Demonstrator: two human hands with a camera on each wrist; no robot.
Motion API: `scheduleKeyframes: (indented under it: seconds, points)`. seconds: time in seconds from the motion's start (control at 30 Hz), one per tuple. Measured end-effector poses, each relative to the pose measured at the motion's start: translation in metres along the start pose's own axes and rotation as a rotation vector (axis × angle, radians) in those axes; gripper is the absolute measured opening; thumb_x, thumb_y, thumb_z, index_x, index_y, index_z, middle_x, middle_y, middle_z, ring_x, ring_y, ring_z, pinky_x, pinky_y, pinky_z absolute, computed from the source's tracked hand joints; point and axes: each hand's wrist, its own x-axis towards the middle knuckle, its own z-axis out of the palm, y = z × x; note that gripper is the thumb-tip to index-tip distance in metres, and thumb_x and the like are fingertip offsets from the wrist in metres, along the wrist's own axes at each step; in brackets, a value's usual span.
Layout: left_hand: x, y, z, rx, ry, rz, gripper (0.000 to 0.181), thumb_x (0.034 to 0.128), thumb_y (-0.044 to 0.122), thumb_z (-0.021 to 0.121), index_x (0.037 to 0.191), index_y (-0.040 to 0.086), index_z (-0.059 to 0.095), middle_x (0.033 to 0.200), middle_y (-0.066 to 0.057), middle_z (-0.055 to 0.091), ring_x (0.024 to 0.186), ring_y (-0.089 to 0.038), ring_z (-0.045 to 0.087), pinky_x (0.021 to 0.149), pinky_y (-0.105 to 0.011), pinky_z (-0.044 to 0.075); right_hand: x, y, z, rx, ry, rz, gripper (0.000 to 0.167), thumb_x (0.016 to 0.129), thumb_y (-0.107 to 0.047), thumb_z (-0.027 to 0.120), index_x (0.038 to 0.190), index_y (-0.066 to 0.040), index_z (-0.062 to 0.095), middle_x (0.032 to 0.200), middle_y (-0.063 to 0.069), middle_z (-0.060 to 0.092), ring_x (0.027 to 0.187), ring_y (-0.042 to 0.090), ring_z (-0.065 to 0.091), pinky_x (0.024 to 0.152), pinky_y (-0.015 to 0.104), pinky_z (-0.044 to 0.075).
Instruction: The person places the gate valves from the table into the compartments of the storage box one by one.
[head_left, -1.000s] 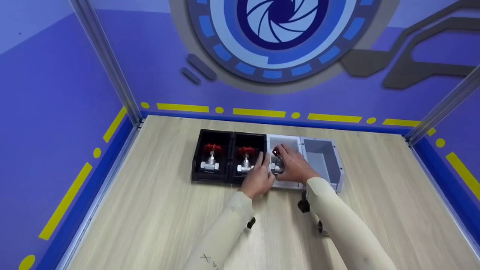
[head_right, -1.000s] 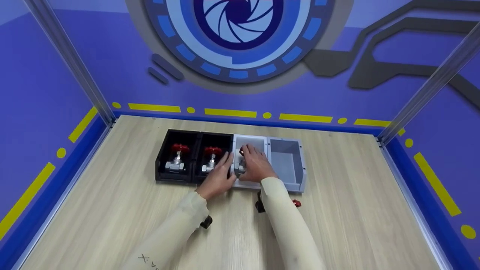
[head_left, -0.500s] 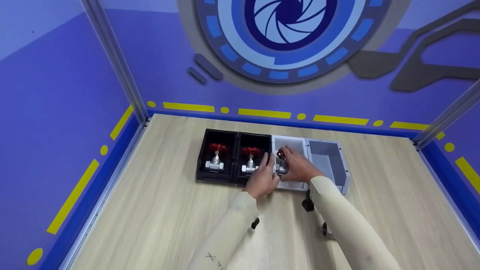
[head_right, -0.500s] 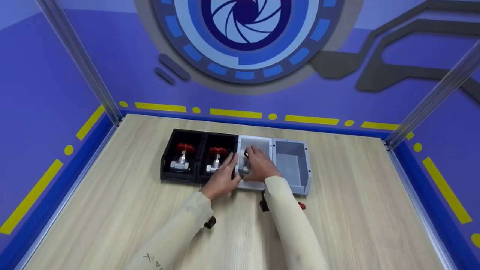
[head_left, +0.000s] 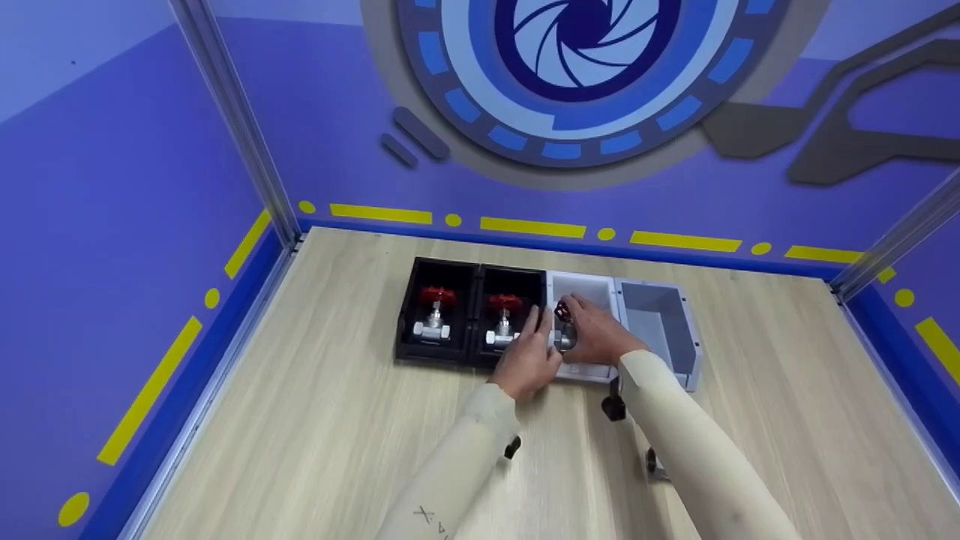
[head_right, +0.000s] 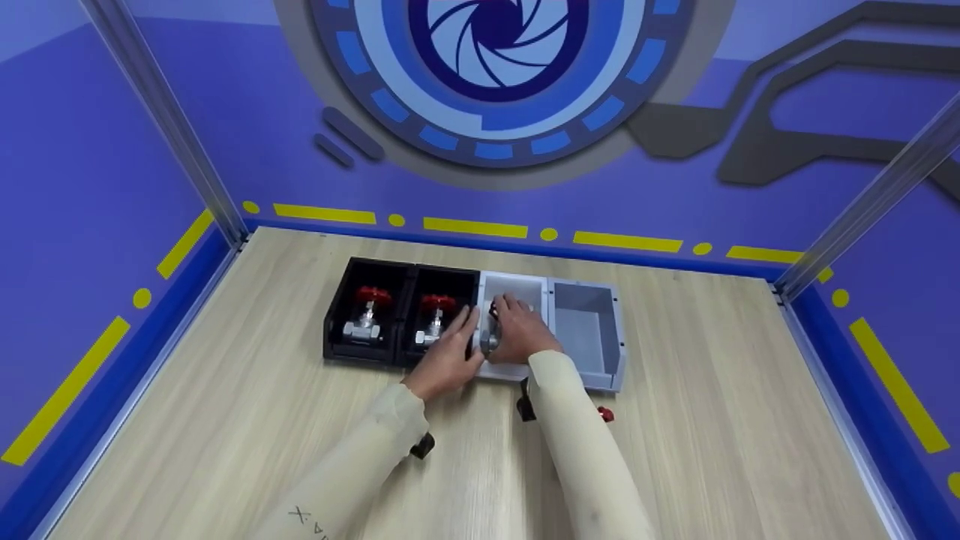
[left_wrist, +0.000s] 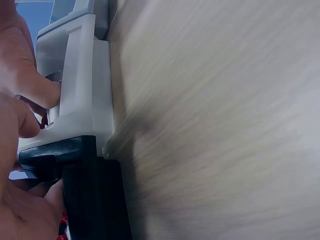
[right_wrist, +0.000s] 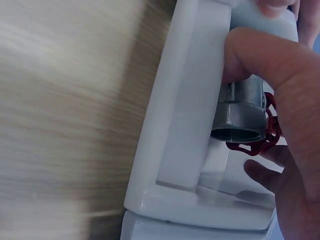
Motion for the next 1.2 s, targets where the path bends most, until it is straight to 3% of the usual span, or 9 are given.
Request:
scheduleKeyframes:
  seconds: [0.37, 0.57, 0.83, 1.2]
  points:
    - [-0.001, 0.001, 0.0, -0.009, 0.022, 0.016, 0.073, 0.0885, 0.018, 0.053, 0.155, 0.011, 0.023, 0.159, -0.019, 0.023, 0.091, -0.024, 0.064, 0.086, -0.036, 0.053, -0.001, -0.004, -0.001, -0.041, -0.004, 0.025, 0.1, 0.072, -0.039, 0.079, 0.148, 0.002, 0.03, 0.152, 0.027, 0.033, 0.134, 0.045, 0.041, 0.112, 0.053, 0.034]
    - [-0.001, -0.001, 0.001, -0.01, 0.029, 0.024, 0.073, 0.088, 0.018, 0.054, 0.154, 0.01, 0.023, 0.159, -0.02, 0.023, 0.086, -0.022, 0.064, 0.083, -0.035, 0.054, -0.002, -0.007, -0.001, -0.064, -0.032, 0.078, 0.103, 0.072, -0.037, 0.078, 0.151, 0.002, 0.024, 0.154, 0.027, 0.028, 0.138, 0.046, 0.036, 0.114, 0.055, 0.03]
    - [0.0, -0.002, 0.003, -0.012, 0.02, 0.023, 0.073, 0.0883, 0.017, 0.053, 0.154, 0.01, 0.023, 0.159, -0.019, 0.023, 0.106, -0.026, 0.064, 0.09, -0.037, 0.052, -0.005, -0.01, -0.001, -0.077, -0.036, 0.086, 0.102, 0.075, -0.037, 0.077, 0.152, 0.001, 0.022, 0.154, 0.029, 0.028, 0.14, 0.047, 0.032, 0.113, 0.06, 0.028]
    - [0.001, -0.002, 0.003, -0.008, 0.012, 0.023, 0.074, 0.0885, 0.017, 0.053, 0.155, 0.011, 0.021, 0.16, -0.019, 0.021, 0.079, -0.021, 0.061, 0.08, -0.034, 0.052, -0.006, -0.012, -0.002, -0.111, -0.006, 0.068, 0.096, 0.072, -0.031, 0.079, 0.149, 0.0, 0.03, 0.149, 0.03, 0.034, 0.134, 0.049, 0.038, 0.111, 0.06, 0.031]
